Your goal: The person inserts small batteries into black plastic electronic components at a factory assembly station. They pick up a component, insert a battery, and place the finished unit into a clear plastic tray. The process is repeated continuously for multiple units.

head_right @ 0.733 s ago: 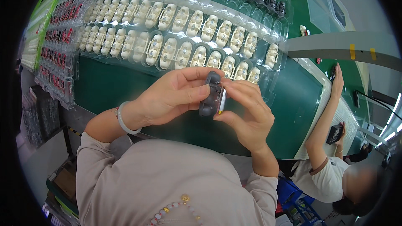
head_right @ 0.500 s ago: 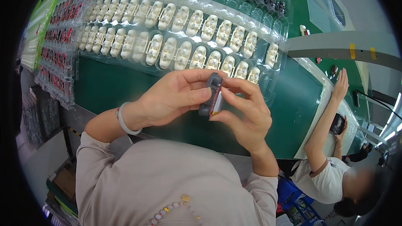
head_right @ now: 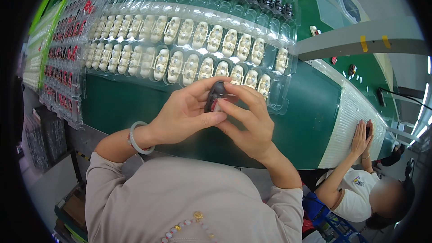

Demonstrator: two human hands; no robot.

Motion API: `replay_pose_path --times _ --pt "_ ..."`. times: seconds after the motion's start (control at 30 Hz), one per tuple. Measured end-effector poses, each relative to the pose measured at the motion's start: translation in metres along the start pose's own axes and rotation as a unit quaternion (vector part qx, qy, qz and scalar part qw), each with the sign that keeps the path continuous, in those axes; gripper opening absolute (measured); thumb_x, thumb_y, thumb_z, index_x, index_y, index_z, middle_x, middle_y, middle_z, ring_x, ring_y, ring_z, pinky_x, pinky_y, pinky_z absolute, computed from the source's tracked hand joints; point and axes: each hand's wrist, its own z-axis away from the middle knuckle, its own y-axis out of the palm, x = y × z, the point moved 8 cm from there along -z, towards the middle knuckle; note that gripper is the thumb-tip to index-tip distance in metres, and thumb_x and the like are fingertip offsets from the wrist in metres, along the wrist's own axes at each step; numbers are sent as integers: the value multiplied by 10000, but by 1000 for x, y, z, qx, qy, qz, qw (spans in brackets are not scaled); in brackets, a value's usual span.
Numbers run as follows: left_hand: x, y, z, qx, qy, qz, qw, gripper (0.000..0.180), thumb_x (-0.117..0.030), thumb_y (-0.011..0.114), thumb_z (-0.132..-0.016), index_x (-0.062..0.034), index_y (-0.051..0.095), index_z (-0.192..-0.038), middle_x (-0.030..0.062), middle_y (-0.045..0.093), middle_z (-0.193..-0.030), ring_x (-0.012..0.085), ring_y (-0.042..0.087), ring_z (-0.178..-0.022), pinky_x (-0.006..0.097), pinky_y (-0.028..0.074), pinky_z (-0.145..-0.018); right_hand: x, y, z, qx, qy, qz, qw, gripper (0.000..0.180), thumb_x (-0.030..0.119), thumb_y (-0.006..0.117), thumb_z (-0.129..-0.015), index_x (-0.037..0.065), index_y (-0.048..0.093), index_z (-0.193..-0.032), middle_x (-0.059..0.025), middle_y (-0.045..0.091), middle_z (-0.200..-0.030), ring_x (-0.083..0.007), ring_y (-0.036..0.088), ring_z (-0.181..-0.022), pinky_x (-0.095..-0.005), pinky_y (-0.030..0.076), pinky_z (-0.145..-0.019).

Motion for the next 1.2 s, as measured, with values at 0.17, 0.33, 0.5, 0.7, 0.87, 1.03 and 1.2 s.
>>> replay_pose_path --times 0.17,0.33,0.5,0.7,0.87,1.03,1.2 --pt "-15 8 -1 14 61 -78 995 564 73 515 -822 4 286 -1333 134 270 -1410 199 414 -1212 322 383 -976 -15 -13 2 -53 150 -188 969 798 151 811 -618 12 360 -1261 -143 397 -1263 -238 516 -1047 -337 410 -903" --pt "-12 20 -1 89 127 -222 963 513 28 555 -824 -16 371 -1300 155 -74 -1474 240 295 -1286 306 395 -943 -23 0 19 -23 295 -318 901 564 85 706 -743 11 422 -1225 -106 540 -1128 -164 543 -1006 -306 421 -880" --pt "-8 33 -2 121 104 -229 960 573 64 576 -784 -24 364 -1309 140 -86 -1473 224 340 -1261 303 413 -933 -13 -9 18 28 275 -315 908 629 71 721 -728 2 400 -1264 -73 536 -1120 -141 544 -989 -278 425 -878" --pt "9 45 2 133 90 -161 974 820 58 639 -737 -60 159 -1391 136 -81 -1473 305 226 -1327 396 289 -1038 -24 -32 39 -58 312 -329 889 591 81 630 -811 12 323 -1312 -117 580 -977 -177 577 -911 -289 476 -785" --pt "-31 16 4 -7 153 -215 965 732 58 637 -733 -36 255 -1350 141 145 -1443 276 357 -1254 387 353 -997 -166 -224 122 -330 344 -83 875 383 215 464 -929 -37 430 -1215 -108 579 -941 -179 598 -864 -285 497 -721" --pt "-94 -49 19 -274 277 -139 911 395 35 512 -834 19 423 -1219 140 445 -1268 231 475 -1133 309 429 -915 -274 -326 210 -228 524 94 815 276 265 507 -898 26 603 -995 -12 535 -759 -97 490 -643 -243 422 -534" --pt "-125 -60 38 -295 302 -234 876 326 33 561 -816 18 492 -1134 107 503 -1188 169 517 -1032 272 446 -847 -292 -322 200 -123 499 137 847 348 263 485 -916 -1 576 -1124 -8 561 -830 -81 442 -631 -212 374 -567"
